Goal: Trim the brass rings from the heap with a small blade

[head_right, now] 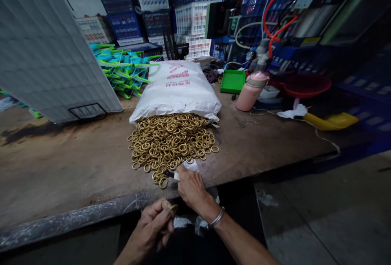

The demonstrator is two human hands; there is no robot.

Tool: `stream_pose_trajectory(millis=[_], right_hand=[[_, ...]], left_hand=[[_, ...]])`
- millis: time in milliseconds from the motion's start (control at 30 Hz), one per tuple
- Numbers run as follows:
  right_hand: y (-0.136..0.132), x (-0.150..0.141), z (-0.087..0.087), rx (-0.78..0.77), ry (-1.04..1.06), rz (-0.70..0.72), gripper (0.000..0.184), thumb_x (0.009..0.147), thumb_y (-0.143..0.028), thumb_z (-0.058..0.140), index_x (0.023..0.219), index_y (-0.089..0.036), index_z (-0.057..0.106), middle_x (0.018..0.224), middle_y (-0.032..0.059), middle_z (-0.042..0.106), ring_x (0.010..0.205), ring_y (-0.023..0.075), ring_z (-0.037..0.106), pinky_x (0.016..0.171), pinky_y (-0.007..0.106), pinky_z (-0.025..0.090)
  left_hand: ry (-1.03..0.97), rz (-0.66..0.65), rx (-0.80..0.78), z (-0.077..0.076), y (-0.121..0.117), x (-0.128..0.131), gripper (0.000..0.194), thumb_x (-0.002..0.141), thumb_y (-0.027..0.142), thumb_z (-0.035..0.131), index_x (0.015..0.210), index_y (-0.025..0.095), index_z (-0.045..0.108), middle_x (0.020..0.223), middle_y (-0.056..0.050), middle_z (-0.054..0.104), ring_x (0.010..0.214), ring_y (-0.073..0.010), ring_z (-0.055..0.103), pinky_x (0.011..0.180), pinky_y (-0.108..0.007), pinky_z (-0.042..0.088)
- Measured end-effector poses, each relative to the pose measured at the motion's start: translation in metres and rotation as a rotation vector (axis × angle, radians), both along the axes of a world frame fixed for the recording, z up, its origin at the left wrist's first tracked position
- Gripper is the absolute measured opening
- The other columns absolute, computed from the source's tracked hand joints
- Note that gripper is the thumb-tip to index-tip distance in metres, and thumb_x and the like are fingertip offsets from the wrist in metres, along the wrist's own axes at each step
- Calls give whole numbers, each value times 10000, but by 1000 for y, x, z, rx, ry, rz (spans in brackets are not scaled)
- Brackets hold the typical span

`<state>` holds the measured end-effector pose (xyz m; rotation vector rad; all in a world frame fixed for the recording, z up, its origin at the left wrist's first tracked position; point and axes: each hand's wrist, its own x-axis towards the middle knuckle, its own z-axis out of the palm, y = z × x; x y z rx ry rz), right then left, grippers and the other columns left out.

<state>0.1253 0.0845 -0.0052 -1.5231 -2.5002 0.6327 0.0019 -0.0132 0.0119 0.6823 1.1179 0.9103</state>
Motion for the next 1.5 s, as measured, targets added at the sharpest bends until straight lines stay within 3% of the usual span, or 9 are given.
stream_pose_trajectory(millis=[267,433,633,767,967,1100,1200,1367,1500], right_hand=[[6,-11,-5,94,201,-58,268,709,-70,402,930,-198,485,826,26,607,741,152,541,628,239,297],[5,-19,-3,80,34,-95,228,782,-130,435,987,-217,484,919,38,614,796,174,559,638,261,292],[6,-23,0,83,-57,-109,195,823,-134,389,950,-219,509,875,40,624,738,173,570,607,274,272],[8,-17,-3,82,4,-97,214,773,-83,394,909,-198,512,804,38,617,695,163,551,589,264,262],[18,-1,-6,-31,357,-121,82,785,-170,403,741,-192,468,667,-3,524,622,127,465,572,231,281],[16,6,4,-285,651,-156,150,797,-281,405,689,-186,450,614,-35,432,569,102,393,540,216,302],[8,9,13,-458,776,-153,163,779,-319,449,685,-185,447,564,-59,381,521,82,341,493,201,284],[-4,12,21,-722,937,-161,228,763,-393,493,694,-191,414,495,-99,294,413,44,239,393,181,196],[-8,12,17,-832,1016,-220,247,745,-422,522,740,-202,409,482,-120,257,362,28,180,337,165,150]], left_hand=[[-253,322,-492,-61,3,5,129,693,217,623,720,106,564,640,-42,604,476,-98,546,395,-183,380],[-336,429,-482,-80,9,8,60,699,82,535,739,114,566,799,-102,632,712,-201,618,594,-320,477],[-246,450,-443,-94,11,12,40,663,105,594,698,117,581,763,-73,597,678,-165,563,613,-317,477],[-221,412,-416,-88,4,13,110,658,177,638,728,110,586,754,-79,596,709,-181,582,599,-299,482],[-102,13,-140,-41,-3,13,365,591,448,690,701,114,594,644,-33,562,501,-117,536,393,-198,414],[176,164,138,-11,14,8,342,740,419,561,958,155,562,681,-9,569,467,-95,511,389,-188,407],[432,274,342,-5,33,3,373,789,337,509,1127,179,515,786,-37,601,566,-121,555,472,-211,445],[668,193,744,-8,53,-2,213,782,209,497,930,189,650,872,-73,642,831,-189,579,759,-318,454],[647,217,666,-8,54,1,141,760,251,531,755,175,650,681,-32,605,640,-159,569,614,-281,466]])
